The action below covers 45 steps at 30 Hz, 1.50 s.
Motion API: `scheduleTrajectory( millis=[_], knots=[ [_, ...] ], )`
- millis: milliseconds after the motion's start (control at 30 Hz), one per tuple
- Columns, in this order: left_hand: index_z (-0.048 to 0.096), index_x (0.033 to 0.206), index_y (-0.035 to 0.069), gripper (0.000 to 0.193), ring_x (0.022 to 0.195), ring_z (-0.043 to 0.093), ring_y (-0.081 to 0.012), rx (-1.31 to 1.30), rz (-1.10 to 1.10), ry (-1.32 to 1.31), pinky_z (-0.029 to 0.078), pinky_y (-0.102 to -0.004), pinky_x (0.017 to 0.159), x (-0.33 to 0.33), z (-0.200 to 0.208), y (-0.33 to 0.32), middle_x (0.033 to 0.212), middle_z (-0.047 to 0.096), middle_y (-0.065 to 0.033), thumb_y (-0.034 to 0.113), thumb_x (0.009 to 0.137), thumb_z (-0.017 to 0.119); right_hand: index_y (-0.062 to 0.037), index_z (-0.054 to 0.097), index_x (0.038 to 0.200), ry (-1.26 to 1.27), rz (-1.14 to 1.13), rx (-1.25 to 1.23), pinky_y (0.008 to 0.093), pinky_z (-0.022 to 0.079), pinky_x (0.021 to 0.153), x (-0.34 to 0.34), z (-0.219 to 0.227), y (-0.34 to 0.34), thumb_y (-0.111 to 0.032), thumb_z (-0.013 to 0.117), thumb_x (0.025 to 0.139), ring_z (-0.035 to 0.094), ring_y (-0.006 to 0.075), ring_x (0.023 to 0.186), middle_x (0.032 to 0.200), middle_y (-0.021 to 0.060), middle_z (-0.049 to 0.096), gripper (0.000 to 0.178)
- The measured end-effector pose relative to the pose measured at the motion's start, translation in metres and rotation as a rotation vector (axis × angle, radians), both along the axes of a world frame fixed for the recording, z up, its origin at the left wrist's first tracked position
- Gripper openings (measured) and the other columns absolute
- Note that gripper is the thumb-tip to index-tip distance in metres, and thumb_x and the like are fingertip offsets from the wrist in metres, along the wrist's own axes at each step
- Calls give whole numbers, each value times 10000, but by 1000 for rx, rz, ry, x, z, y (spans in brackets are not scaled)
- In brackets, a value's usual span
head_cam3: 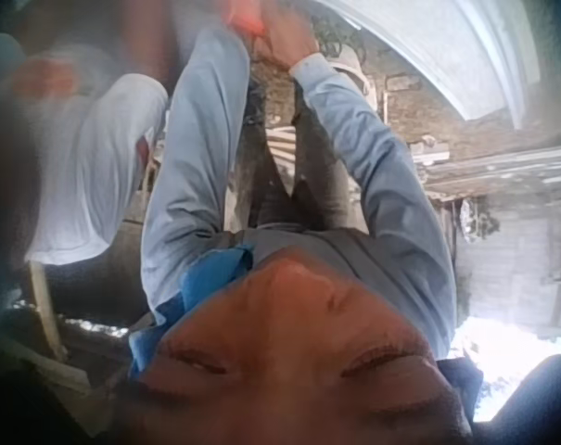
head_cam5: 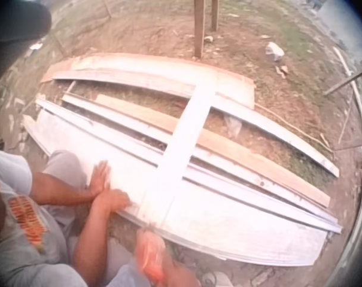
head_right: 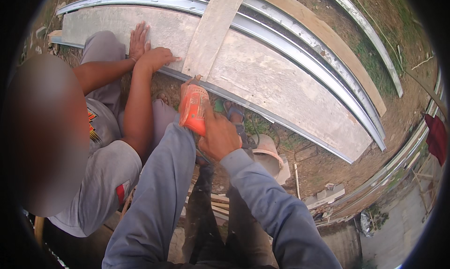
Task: The person uses a corded drill to drive screws into metal profiles laid on the ground. A coworker holds the profiles steady while the person drills. The person repeatedly picks screws from a bucket and fastens them along the length of the metal frame.
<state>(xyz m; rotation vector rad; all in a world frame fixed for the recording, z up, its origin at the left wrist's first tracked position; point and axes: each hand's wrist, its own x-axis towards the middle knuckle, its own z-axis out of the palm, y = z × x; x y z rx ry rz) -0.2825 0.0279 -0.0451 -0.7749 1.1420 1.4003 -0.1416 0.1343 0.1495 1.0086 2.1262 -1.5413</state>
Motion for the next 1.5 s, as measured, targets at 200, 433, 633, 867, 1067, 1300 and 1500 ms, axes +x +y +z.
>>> scheduleTrajectory(
  millis=[200,433,633,867,1067,1300,1500],
  knots=[
    [627,1257,6,596,672,652,-229,-27,35,-6,554,-370,619,-3,12,7,753,640,-114,521,1039,421,42,340,1477,22,4,68,512,524,802,-5,-7,-2,-73,667,679,654,446,917,990,284,658,871],
    [650,1225,-19,681,759,665,-240,-115,101,19,556,-373,694,1,48,15,830,670,-136,580,1031,391,10,346,1489,-23,8,45,510,525,777,-11,-13,4,-106,688,667,662,456,858,908,276,672,898],
    [670,1197,-40,757,833,676,-249,-494,159,246,557,-375,759,22,103,21,896,696,-154,631,1023,366,-22,337,1500,-107,46,7,514,528,787,-22,-3,15,-131,721,658,668,458,891,933,277,684,932],
    [726,1103,-79,945,911,689,-277,-614,-232,470,536,-398,818,36,180,11,994,735,-210,799,914,431,-25,313,1506,-230,85,-13,489,559,796,-45,11,16,-176,777,678,697,416,934,984,253,699,961],
    [727,993,-116,846,875,716,-339,-740,-694,586,523,-445,785,21,197,37,882,723,-286,699,767,695,-34,317,1503,-236,26,-21,505,557,804,-52,12,13,-252,737,775,689,438,954,1011,252,700,868],
    [741,949,-99,689,846,715,-355,-809,-783,540,522,-455,788,2,198,51,863,723,-284,558,742,728,-40,320,1501,-284,5,-59,505,557,805,-60,11,15,-232,698,818,696,438,932,1023,259,698,804],
    [744,947,-94,668,833,715,-311,-760,-743,545,525,-443,783,0,202,55,863,736,-258,541,740,725,-50,297,1516,-277,-13,-42,510,556,784,-61,14,15,-223,697,821,702,433,922,1010,255,701,820]
  ],
)
